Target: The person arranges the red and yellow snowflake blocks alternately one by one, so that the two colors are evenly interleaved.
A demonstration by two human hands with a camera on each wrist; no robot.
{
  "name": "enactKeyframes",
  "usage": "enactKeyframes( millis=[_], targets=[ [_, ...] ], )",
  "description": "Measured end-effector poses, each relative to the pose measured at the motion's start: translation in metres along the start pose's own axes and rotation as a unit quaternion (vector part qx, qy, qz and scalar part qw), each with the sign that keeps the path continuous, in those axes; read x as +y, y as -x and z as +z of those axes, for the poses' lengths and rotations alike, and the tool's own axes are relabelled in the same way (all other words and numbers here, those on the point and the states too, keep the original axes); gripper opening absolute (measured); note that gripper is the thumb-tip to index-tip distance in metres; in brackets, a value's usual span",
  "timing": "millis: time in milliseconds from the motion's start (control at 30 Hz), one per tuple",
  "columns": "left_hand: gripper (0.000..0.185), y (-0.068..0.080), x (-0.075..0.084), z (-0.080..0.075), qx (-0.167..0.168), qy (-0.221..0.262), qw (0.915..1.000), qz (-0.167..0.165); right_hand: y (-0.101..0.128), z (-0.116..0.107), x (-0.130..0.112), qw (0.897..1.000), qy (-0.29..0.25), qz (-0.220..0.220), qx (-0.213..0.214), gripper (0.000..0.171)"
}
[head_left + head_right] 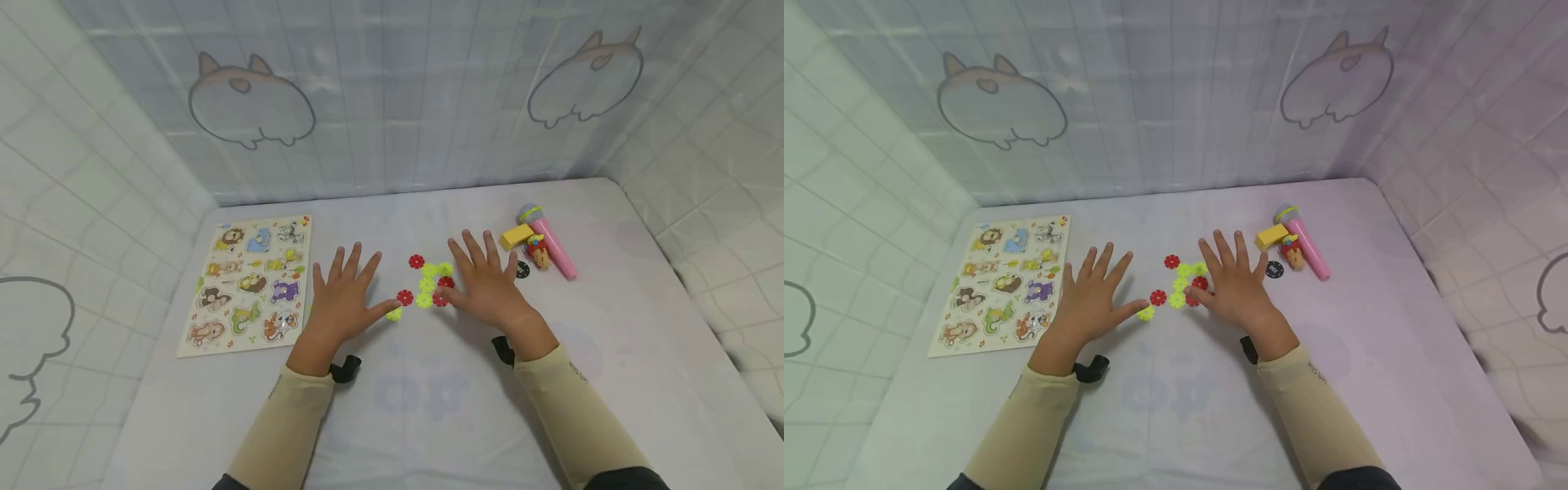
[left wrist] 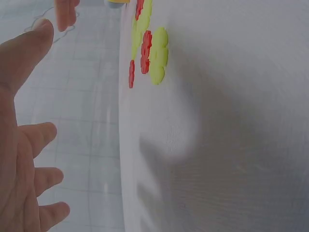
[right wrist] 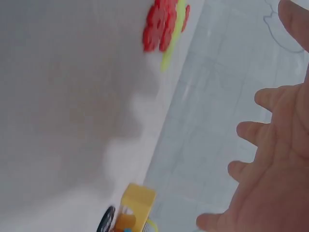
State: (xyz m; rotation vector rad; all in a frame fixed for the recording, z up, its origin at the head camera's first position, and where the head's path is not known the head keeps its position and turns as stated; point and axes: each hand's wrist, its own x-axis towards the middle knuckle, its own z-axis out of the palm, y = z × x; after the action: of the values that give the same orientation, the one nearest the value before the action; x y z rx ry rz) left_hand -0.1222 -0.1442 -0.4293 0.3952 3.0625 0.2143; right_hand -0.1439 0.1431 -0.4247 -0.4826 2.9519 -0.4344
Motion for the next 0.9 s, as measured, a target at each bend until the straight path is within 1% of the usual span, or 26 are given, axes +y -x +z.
enactKeyframes(
  millis=[100, 200, 300, 367, 433, 567, 633, 733, 900],
  targets=[
    [0.099, -0.002, 0.001, -0.001, 0.0, 0.001, 1.0, 0.004, -0.001, -0.01, 0.01, 1.0, -0.007, 0.006, 0.017, 0.093],
    [0.101, -0.005, 0.001, -0.002, 0.006, 0.002, 1.0, 0.007, -0.001, -0.02, 0.024, 0.999, -0.013, 0.022, 0.035, 0.085],
    [0.101, -0.007, 0.002, -0.001, 0.009, -0.002, 0.9999, 0.01, -0.001, -0.026, 0.033, 0.998, -0.025, 0.036, 0.036, 0.08],
    [0.099, -0.007, 0.003, -0.001, 0.006, 0.0, 0.9999, 0.012, -0.002, -0.027, 0.035, 0.998, -0.036, 0.041, 0.023, 0.075],
    [0.094, -0.007, 0.005, -0.001, -0.002, 0.005, 0.9999, 0.016, -0.004, -0.026, 0.033, 0.998, -0.051, 0.038, -0.001, 0.07],
    [0.076, -0.007, 0.013, 0.001, -0.043, 0.031, 0.9985, 0.015, -0.008, -0.018, 0.025, 0.995, -0.069, 0.029, -0.059, 0.056],
    [0.067, -0.007, 0.017, 0.003, -0.065, 0.046, 0.9968, 0.011, -0.01, -0.012, 0.021, 0.994, -0.071, 0.024, -0.079, 0.05],
    [0.056, -0.006, 0.022, 0.008, -0.082, 0.072, 0.994, 0.0, -0.009, -0.004, 0.018, 0.993, -0.067, 0.014, -0.092, 0.043],
    [0.043, -0.004, 0.028, 0.014, -0.089, 0.097, 0.9911, -0.017, -0.006, 0.004, 0.016, 0.993, -0.063, 0.007, -0.099, 0.037]
  ],
)
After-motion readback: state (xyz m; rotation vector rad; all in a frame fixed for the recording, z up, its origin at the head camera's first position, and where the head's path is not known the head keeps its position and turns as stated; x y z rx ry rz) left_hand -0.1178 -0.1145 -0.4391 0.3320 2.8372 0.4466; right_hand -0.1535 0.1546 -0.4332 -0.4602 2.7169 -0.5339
